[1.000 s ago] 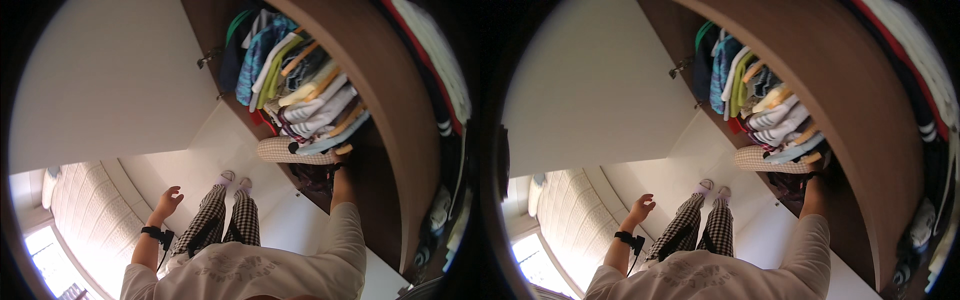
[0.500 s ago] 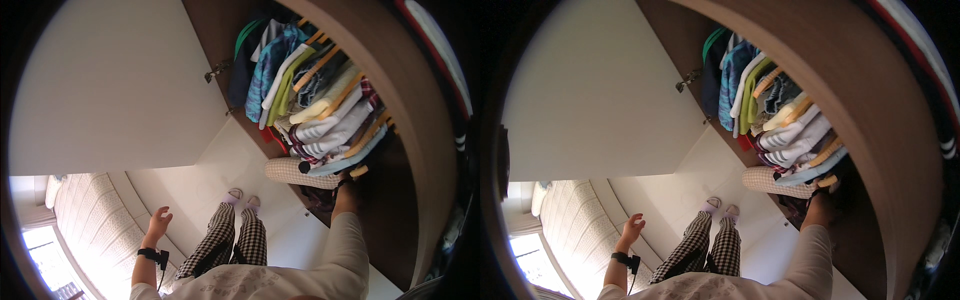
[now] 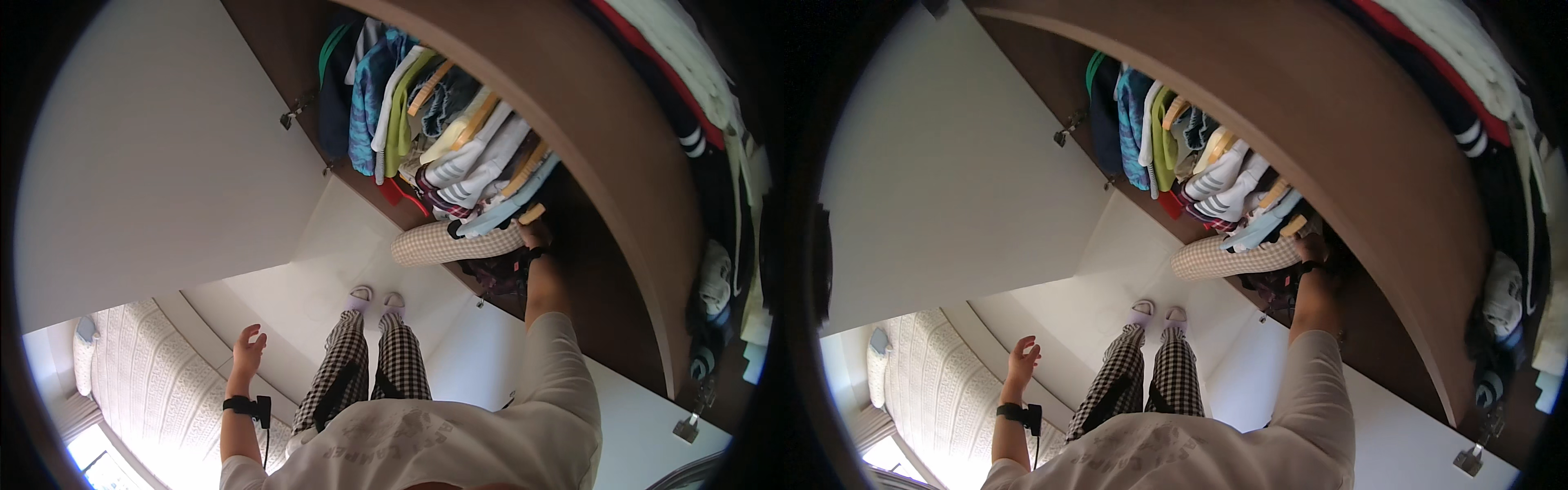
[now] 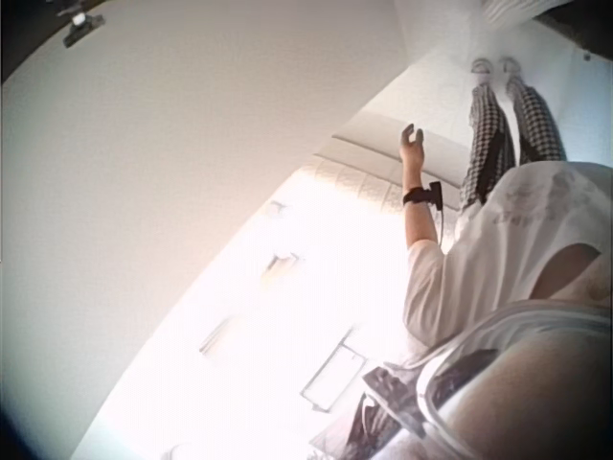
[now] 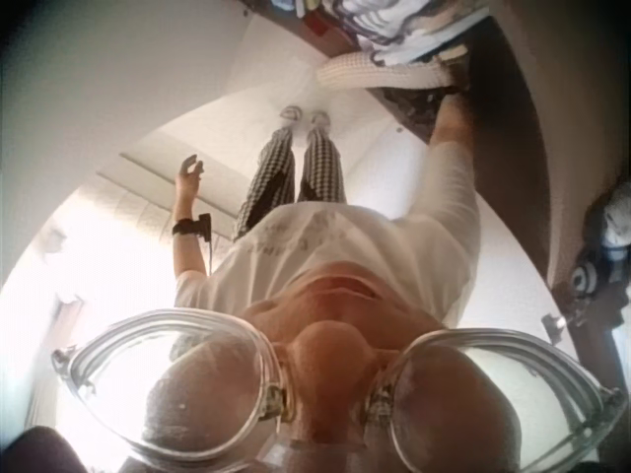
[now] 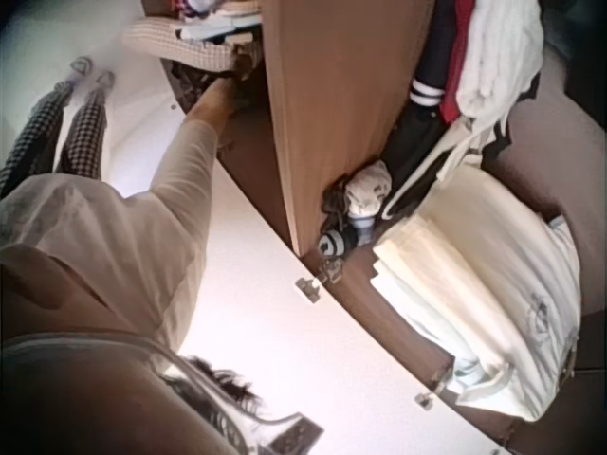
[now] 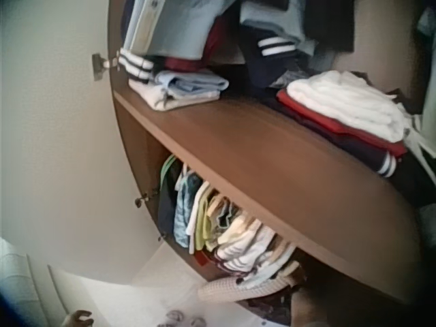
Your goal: Organizing items in a wardrobe, including hanging clothes and wiping shelves and handles with a cloth.
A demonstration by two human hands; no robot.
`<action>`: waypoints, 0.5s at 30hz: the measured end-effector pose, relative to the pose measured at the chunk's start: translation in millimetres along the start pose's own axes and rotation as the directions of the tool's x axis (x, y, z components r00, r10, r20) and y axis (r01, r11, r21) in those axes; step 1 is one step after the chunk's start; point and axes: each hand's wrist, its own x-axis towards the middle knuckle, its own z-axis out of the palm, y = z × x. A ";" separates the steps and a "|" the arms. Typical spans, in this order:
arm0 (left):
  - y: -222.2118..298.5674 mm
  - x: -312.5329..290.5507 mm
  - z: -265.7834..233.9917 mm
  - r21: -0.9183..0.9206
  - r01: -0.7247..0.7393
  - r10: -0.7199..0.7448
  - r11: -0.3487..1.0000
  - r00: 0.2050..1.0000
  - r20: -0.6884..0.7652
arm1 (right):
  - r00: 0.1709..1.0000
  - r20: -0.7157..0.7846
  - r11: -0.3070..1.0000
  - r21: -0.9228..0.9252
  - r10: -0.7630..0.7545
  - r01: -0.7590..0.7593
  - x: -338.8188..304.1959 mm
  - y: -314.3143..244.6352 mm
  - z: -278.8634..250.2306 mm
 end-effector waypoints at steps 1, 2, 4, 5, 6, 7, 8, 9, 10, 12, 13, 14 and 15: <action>8.9 15.9 22.4 -0.021 -0.020 0.022 1.000 0.996 0.084 | 0.978 -0.197 0.989 0.140 0.067 -0.040 25.1 54.6 4.1; 1.3 5.5 10.1 0.006 0.025 -0.025 1.000 0.998 0.059 | 0.991 -0.133 0.981 0.196 0.033 -0.006 12.0 26.1 18.5; -9.0 -4.7 3.1 0.020 0.024 -0.025 1.000 0.999 0.029 | 0.997 -0.027 0.988 0.135 -0.075 0.078 11.9 13.1 33.2; -10.1 -3.9 7.3 0.026 -0.005 0.004 1.000 0.999 0.043 | 0.997 0.046 0.985 0.165 -0.056 0.048 26.9 26.7 37.1; -5.3 7.1 23.0 -0.007 -0.032 0.032 0.999 0.997 0.076 | 0.961 -0.219 0.977 0.091 -0.170 0.194 55.0 84.0 34.0; -3.6 14.3 33.8 0.017 -0.084 0.082 0.996 0.990 0.115 | 0.843 -0.443 0.945 -0.026 -0.304 0.327 76.3 123.2 32.8; -5.4 7.1 23.9 0.082 -0.104 0.096 0.991 0.990 0.100 | 0.839 -0.429 0.934 -0.036 -0.336 0.355 78.3 108.7 42.4; -6.9 -1.0 15.0 0.090 -0.089 0.083 0.992 0.994 0.069 | 0.859 -0.396 0.939 -0.024 -0.325 0.344 78.5 96.4 50.1; -8.4 -9.5 7.0 0.125 -0.060 0.054 0.990 0.997 0.050 | 0.881 -0.361 0.946 -0.012 -0.306 0.324 76.0 85.7 55.4; -18.4 -17.8 1.6 0.154 -0.032 0.030 0.988 0.999 0.019 | 0.912 -0.311 0.960 -0.001 -0.267 0.281 75.4 75.4 55.8; -20.4 -19.1 2.1 0.138 -0.028 0.027 0.990 1.000 0.010 | 0.921 -0.302 0.966 0.005 -0.244 0.258 73.6 75.1 54.9; -21.8 -18.3 2.0 0.123 -0.026 0.026 0.992 1.000 0.004 | 0.930 -0.293 0.972 0.008 -0.223 0.235 71.7 74.2 54.3; -23.3 -17.2 2.3 0.124 -0.034 0.033 0.992 0.999 0.005 | 0.937 -0.286 0.976 0.014 -0.203 0.216 68.3 75.2 53.9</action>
